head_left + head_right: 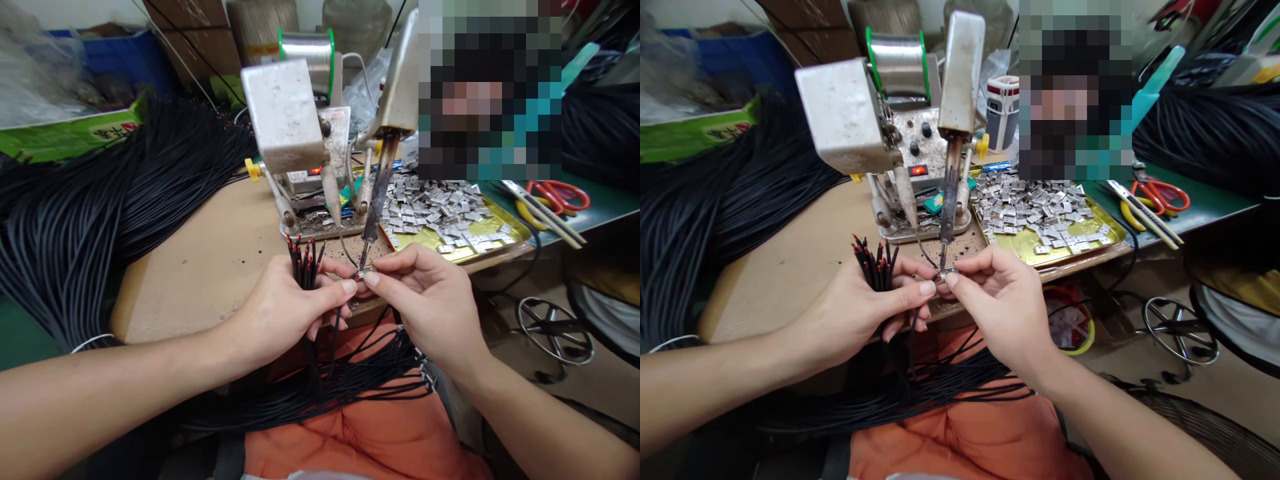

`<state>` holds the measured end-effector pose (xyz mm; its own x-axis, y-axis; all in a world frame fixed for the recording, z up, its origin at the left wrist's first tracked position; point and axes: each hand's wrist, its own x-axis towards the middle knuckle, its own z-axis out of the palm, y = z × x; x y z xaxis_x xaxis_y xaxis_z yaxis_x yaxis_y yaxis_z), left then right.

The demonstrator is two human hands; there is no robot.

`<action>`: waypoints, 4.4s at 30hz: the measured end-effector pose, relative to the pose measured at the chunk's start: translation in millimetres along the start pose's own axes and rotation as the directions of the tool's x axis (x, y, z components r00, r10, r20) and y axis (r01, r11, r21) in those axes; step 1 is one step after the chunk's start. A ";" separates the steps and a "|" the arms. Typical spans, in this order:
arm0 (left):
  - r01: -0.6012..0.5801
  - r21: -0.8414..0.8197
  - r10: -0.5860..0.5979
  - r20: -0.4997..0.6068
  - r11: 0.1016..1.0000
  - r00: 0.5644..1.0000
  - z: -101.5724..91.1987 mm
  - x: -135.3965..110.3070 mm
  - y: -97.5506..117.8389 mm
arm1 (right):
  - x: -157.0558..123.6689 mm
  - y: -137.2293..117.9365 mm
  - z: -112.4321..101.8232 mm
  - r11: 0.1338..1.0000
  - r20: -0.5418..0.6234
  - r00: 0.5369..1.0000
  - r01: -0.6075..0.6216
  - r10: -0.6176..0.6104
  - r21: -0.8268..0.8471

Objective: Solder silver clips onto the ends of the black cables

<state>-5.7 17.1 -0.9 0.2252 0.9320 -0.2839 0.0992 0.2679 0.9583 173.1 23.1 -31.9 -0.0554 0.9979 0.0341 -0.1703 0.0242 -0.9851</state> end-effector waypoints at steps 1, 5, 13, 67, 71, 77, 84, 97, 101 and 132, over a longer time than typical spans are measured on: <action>-0.001 0.003 0.001 0.001 1.000 1.000 0.2 0.2 0.3 | 0.0 0.1 0.0 1.000 0.001 1.000 0.004 -0.004 0.002; 0.003 0.003 -0.003 -0.008 1.000 1.000 1.1 0.6 1.4 | -0.2 0.3 0.1 1.000 0.002 1.000 0.012 -0.013 0.012; 0.012 -0.011 -0.012 -0.011 1.000 1.000 1.6 0.8 1.2 | -0.7 1.4 -0.3 1.000 0.001 1.000 0.013 -0.013 0.025; -0.014 0.090 0.004 0.104 0.996 0.995 8.6 -13.0 0.5 | -11.5 -27.6 -16.3 0.967 0.254 0.967 0.089 -0.027 -0.238; 0.046 -0.030 -0.046 -0.009 0.999 0.999 11.0 -10.4 4.0 | -11.0 -29.0 -14.9 0.908 0.274 0.950 0.241 -0.149 -0.344; 0.013 0.002 -0.013 -0.040 1.000 0.999 9.4 -12.0 2.1 | -4.8 -33.9 -23.2 0.911 0.276 0.955 0.204 -0.105 -0.359; -0.004 -0.024 0.004 0.013 1.000 1.000 8.1 -11.8 4.1 | -12.4 -18.4 -11.3 0.999 0.343 0.939 -0.026 0.014 0.030; 0.091 0.080 -0.092 0.002 0.993 0.996 9.8 -12.2 6.8 | 45.8 -21.6 -60.8 0.506 0.151 0.925 0.321 -0.348 -0.800; 0.067 0.157 -0.062 -0.037 0.985 0.997 8.6 -10.5 7.0 | 49.8 -14.1 -64.2 0.410 0.271 0.909 0.389 -0.318 -0.825; 0.066 -0.172 -0.079 -0.071 0.983 0.994 0.2 -1.1 -4.2 | 4.4 -9.0 -6.9 0.999 0.033 0.999 -0.033 0.034 -0.027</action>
<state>-6.1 14.9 -4.6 0.1471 0.9230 -0.3556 -0.0542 0.3665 0.9288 181.2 27.6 -24.1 -0.0938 0.9956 0.0061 -0.1417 -0.0073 -0.9899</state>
